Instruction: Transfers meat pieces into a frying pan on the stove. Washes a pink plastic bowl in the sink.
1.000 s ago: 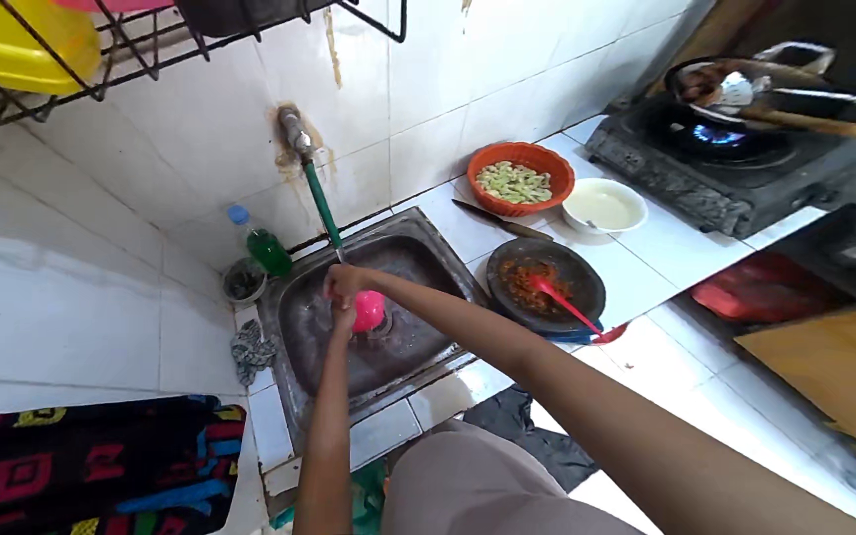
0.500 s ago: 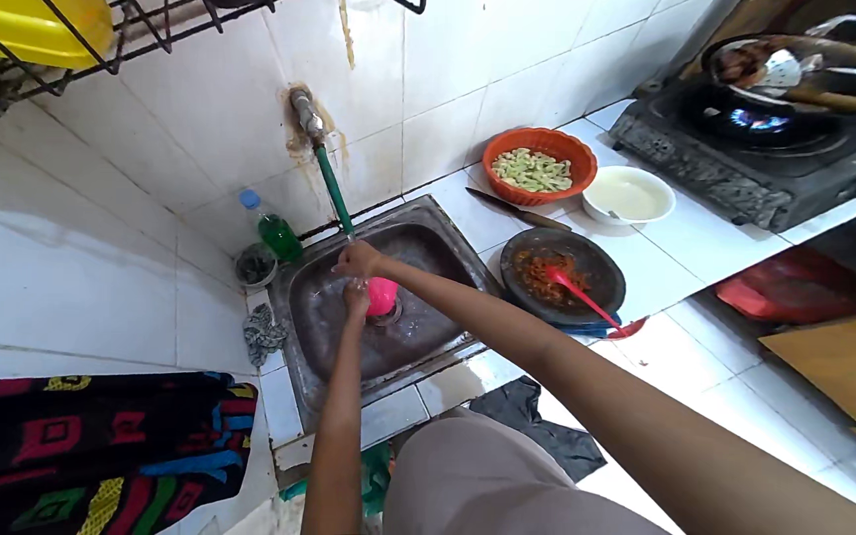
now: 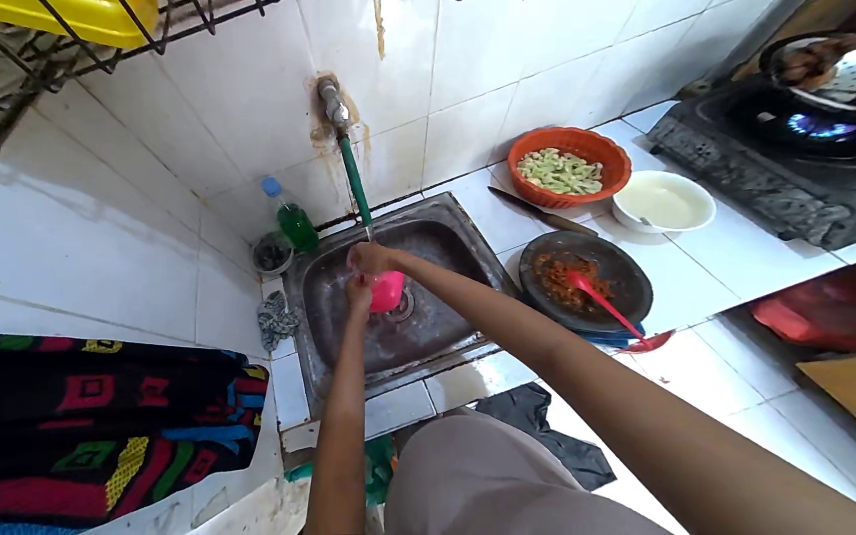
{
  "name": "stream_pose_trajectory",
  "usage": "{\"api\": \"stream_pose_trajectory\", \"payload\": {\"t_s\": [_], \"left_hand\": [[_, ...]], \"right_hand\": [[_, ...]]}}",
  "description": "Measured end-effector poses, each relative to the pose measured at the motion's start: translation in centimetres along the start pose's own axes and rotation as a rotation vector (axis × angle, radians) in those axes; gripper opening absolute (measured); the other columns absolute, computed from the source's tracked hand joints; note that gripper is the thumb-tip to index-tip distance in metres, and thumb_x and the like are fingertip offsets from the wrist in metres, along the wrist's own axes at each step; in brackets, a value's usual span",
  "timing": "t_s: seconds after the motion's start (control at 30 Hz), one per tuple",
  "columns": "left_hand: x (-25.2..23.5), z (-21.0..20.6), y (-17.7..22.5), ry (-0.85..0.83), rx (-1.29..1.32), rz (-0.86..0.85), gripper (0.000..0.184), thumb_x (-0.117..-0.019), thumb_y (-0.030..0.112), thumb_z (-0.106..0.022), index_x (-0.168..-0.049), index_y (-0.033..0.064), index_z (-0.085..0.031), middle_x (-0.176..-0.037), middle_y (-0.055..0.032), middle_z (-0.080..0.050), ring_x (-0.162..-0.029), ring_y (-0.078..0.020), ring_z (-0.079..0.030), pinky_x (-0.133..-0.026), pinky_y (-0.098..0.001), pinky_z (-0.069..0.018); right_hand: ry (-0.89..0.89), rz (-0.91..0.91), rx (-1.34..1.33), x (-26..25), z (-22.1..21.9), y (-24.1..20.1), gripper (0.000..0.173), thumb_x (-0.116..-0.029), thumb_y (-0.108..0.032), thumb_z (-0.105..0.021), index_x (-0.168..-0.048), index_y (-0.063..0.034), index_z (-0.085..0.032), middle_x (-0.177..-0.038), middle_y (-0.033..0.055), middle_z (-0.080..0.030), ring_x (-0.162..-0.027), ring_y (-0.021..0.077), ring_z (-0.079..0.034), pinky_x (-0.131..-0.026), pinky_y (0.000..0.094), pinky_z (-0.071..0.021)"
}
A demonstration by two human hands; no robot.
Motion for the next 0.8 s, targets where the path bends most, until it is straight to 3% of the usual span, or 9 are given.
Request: {"api": "stream_pose_trajectory", "payload": {"t_s": [0.03,0.1,0.2,0.37,0.5,0.6,0.67,0.73,0.8], "left_hand": [[-0.1,0.0,0.0,0.002,0.015,-0.010,0.026,-0.1035,0.000,-0.054,-0.124,-0.0161,-0.058,-0.125,-0.0291,-0.061,-0.113,-0.0264,-0.060,-0.100,-0.0357,-0.0473],[-0.1,-0.1,0.1,0.003,0.043,-0.014,0.029,-0.1031,-0.002,-0.052,-0.127,-0.0172,-0.055,-0.130,-0.0304,-0.059,-0.120,-0.0275,-0.058,-0.105,-0.0348,-0.0453],[-0.1,-0.2,0.0,0.019,0.069,-0.003,0.031,-0.1027,-0.003,-0.054,-0.130,-0.0158,-0.055,-0.134,-0.0296,-0.059,-0.125,-0.0280,-0.057,-0.108,-0.0355,-0.0444],[0.4,-0.3,0.2,0.031,0.136,-0.044,0.039,-0.0979,-0.008,-0.057,-0.134,-0.0179,-0.049,-0.136,-0.0306,-0.055,-0.123,-0.0267,-0.055,-0.106,-0.0332,-0.0434],[0.1,-0.9,0.0,-0.001,0.352,-0.031,0.044,-0.1039,-0.007,-0.045,-0.147,-0.0137,-0.036,-0.147,-0.0292,-0.045,-0.128,-0.0252,-0.055,-0.107,-0.0315,-0.0464],[-1.1,-1.4,-0.8,-0.015,0.368,-0.028,0.043,-0.1033,-0.005,-0.050,-0.144,-0.0128,-0.041,-0.147,-0.0278,-0.048,-0.132,-0.0276,-0.051,-0.111,-0.0365,-0.0422],[-1.4,-1.5,-1.1,0.007,0.341,-0.032,0.036,-0.1017,-0.004,-0.054,-0.136,-0.0158,-0.049,-0.137,-0.0286,-0.054,-0.123,-0.0266,-0.055,-0.107,-0.0362,-0.0444],[-0.7,-1.3,-0.3,-0.005,0.239,0.014,0.035,-0.1047,0.001,-0.051,-0.136,-0.0151,-0.049,-0.137,-0.0288,-0.054,-0.124,-0.0279,-0.054,-0.107,-0.0378,-0.0435],[0.2,-0.8,0.4,-0.010,0.138,0.069,0.037,-0.1067,0.004,-0.049,-0.138,-0.0146,-0.049,-0.141,-0.0310,-0.052,-0.130,-0.0336,-0.052,-0.110,-0.0428,-0.0411]], "right_hand": [[-0.026,0.001,-0.008,0.1,0.1,0.1,0.029,-0.1029,0.004,-0.051,-0.130,0.0106,-0.061,-0.122,0.0303,-0.065,-0.113,0.0397,-0.064,-0.103,0.0536,-0.0475],[-0.039,-0.013,-0.057,-0.3,0.1,1.0,0.026,-0.1025,0.007,-0.048,-0.124,0.0116,-0.063,-0.116,0.0274,-0.067,-0.100,0.0322,-0.068,-0.095,0.0460,-0.0538],[-0.026,-0.135,-0.066,-0.2,0.6,1.1,0.020,-0.0993,0.005,-0.057,-0.116,0.0134,-0.066,-0.117,0.0295,-0.067,-0.108,0.0370,-0.067,-0.102,0.0522,-0.0499],[-0.176,-0.215,-0.366,2.6,1.1,-1.9,0.028,-0.1086,-0.001,-0.037,-0.122,0.0083,-0.060,-0.108,0.0181,-0.068,-0.087,0.0186,-0.067,-0.083,0.0366,-0.0562],[-0.193,-0.215,-0.366,2.6,1.7,-1.9,0.028,-0.1091,-0.002,-0.039,-0.123,0.0081,-0.061,-0.108,0.0173,-0.068,-0.088,0.0173,-0.066,-0.085,0.0360,-0.0549],[-0.087,-0.214,-0.447,1.4,1.7,-0.4,0.033,-0.1114,-0.010,-0.037,-0.129,0.0083,-0.058,-0.111,0.0205,-0.067,-0.090,0.0207,-0.067,-0.086,0.0385,-0.0553],[0.013,-0.253,-0.471,1.5,1.3,-0.5,0.037,-0.1126,-0.021,-0.040,-0.117,0.0068,-0.064,-0.093,0.0147,-0.067,-0.074,0.0172,-0.065,-0.072,0.0344,-0.0567],[0.110,-0.269,-0.356,1.8,0.7,-1.1,0.043,-0.1123,-0.034,-0.042,-0.097,-0.0001,-0.065,-0.073,0.0033,-0.057,-0.058,0.0085,-0.051,-0.057,0.0257,-0.0453],[0.105,-0.225,-0.227,1.9,0.7,-1.5,0.049,-0.1138,-0.032,-0.039,-0.119,0.0088,-0.064,-0.111,0.0230,-0.065,-0.099,0.0285,-0.062,-0.093,0.0449,-0.0489]]}}
Point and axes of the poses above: each hand's wrist, its own x-axis away from the middle knuckle, its own z-axis out of the back of the hand, y = z × x, the point moved 2 cm from there along -x, towards the middle knuckle
